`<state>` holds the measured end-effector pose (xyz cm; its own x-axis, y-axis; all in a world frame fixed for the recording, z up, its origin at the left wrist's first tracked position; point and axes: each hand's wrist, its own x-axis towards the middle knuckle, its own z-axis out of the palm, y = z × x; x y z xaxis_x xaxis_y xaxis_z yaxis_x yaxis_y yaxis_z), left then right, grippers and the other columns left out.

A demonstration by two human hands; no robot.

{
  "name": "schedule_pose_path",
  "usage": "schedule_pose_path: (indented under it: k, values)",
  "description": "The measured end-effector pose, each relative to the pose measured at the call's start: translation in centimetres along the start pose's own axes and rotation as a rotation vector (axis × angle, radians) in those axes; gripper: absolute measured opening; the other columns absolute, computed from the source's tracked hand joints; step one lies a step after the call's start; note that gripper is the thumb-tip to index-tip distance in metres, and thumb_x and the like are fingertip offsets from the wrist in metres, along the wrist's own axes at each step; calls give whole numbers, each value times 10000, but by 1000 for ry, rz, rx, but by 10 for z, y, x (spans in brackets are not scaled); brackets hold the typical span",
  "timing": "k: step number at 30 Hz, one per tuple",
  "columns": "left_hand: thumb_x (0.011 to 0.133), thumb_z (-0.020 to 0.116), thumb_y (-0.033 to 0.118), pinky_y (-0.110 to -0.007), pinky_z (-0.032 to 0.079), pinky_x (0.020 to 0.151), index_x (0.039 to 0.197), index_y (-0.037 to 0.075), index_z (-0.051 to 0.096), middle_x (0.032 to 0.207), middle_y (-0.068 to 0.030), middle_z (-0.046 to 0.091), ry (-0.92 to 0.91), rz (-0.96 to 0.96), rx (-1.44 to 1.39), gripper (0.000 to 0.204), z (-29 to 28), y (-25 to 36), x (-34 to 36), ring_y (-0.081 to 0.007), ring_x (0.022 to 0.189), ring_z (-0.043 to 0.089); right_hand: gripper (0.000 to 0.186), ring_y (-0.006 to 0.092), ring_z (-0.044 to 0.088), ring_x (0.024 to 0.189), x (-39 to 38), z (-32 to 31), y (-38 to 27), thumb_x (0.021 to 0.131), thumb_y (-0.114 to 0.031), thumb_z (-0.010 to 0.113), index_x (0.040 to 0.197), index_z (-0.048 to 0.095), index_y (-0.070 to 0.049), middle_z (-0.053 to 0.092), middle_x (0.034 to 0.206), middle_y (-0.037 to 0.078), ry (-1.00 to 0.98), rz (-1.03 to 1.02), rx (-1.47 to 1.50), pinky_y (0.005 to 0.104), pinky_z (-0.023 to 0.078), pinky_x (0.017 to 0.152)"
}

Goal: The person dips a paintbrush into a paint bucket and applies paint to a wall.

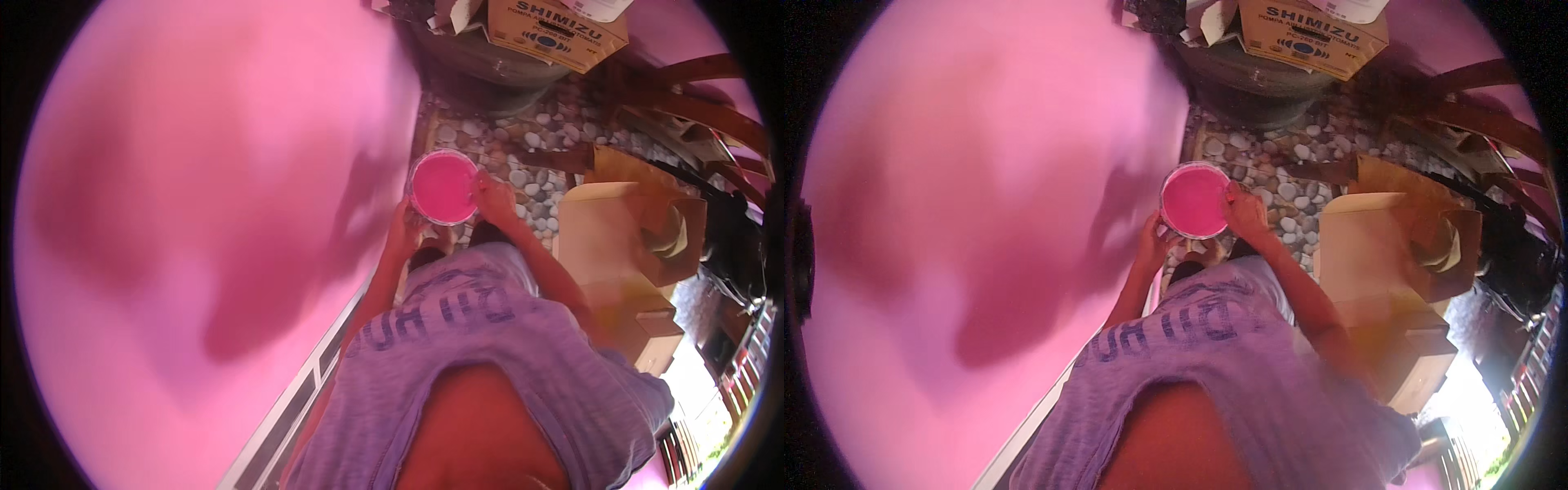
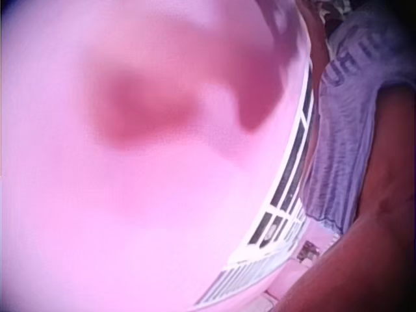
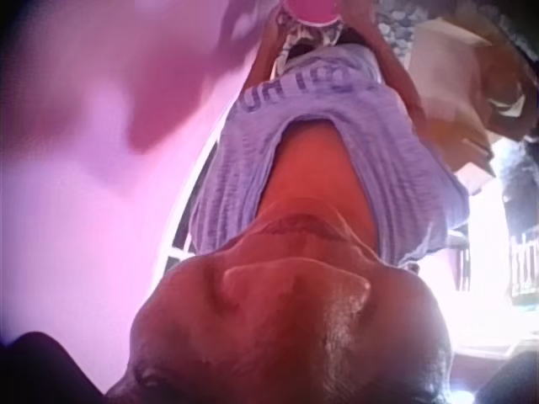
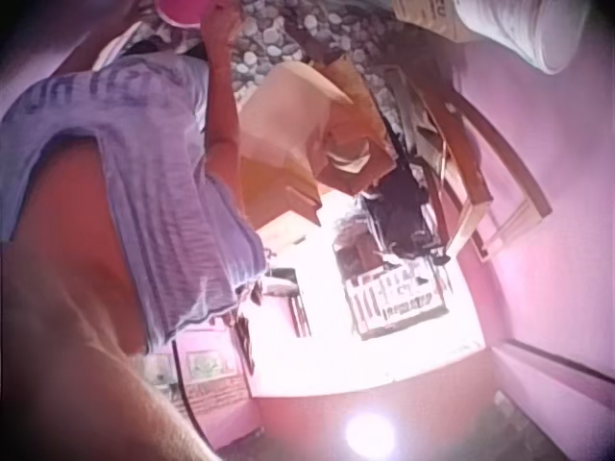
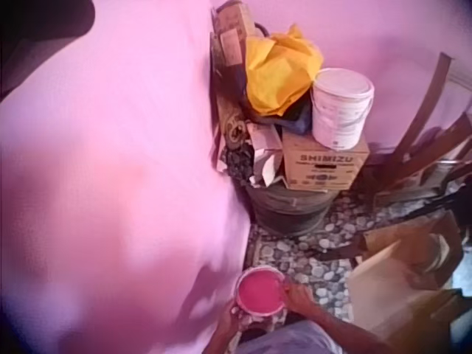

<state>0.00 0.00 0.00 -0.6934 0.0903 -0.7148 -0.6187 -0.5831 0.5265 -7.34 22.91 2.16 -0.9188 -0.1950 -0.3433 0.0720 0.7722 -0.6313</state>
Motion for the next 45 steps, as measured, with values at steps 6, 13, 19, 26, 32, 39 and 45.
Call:
schedule_pose_path:
  k: [6, 13, 19, 26, 32, 39, 45]
  values:
    - [875, 586, 303, -448, 494, 934, 1211, 79, 485, 1177, -70, 475, 70, -30, -89, 416, -6, -22, 4, -229, 1143, 489, 211, 408, 604, 693, -23, 34, -6, 892, -255, 528, 935, 533, -48, 602, 682, 202, 189, 114, 247, 447, 463, 578]
    - [869, 590, 298, -427, 548, 849, 1189, 72, 500, 1108, -68, 525, 184, -142, -57, 402, -61, -72, 132, -223, 1073, 542, 246, 409, 606, 745, 75, 109, 69, 896, -288, 508, 966, 549, -55, 615, 742, 202, 70, -31, 357, 455, 468, 618]
    - [902, 517, 365, -413, 543, 864, 1167, 89, 495, 1135, -64, 490, 153, -133, -113, 383, -98, -142, 259, -242, 1077, 539, 274, 327, 629, 816, 155, 172, 173, 889, -283, 521, 1031, 613, -67, 647, 866, 169, -95, 3, 132, 370, 487, 693]
    - [914, 445, 378, -438, 539, 840, 1104, 108, 474, 1088, -64, 439, 44, 7, -122, 331, -137, -228, 412, -268, 1130, 462, 264, 313, 625, 786, 255, 230, 298, 881, -267, 522, 968, 633, -43, 634, 821, 175, -231, -144, 606, 381, 484, 704]
    - [884, 436, 450, -429, 526, 848, 1101, 130, 432, 1123, -54, 405, 92, 66, -116, 387, -128, -283, 484, -267, 1147, 430, 365, 374, 606, 771, 319, 260, 319, 893, -374, 498, 938, 640, -40, 624, 825, 212, -305, -340, -123, 446, 468, 711]
    - [824, 431, 508, -499, 469, 888, 1107, 139, 436, 1180, -45, 403, 295, 69, -312, 465, -125, -348, 526, -294, 1146, 398, 367, 329, 618, 702, 334, 269, 331, 830, -377, 592, 899, 638, -19, 622, 778, 204, -380, -334, -277, 412, 468, 615]
    - [878, 446, 438, -411, 495, 806, 1083, 139, 475, 1132, -33, 454, 232, 9, -229, 363, -139, -373, 518, -230, 1116, 453, 321, 267, 608, 637, 339, 252, 368, 718, -312, 706, 820, 639, -15, 621, 724, 173, -351, -640, -350, 382, 469, 603]
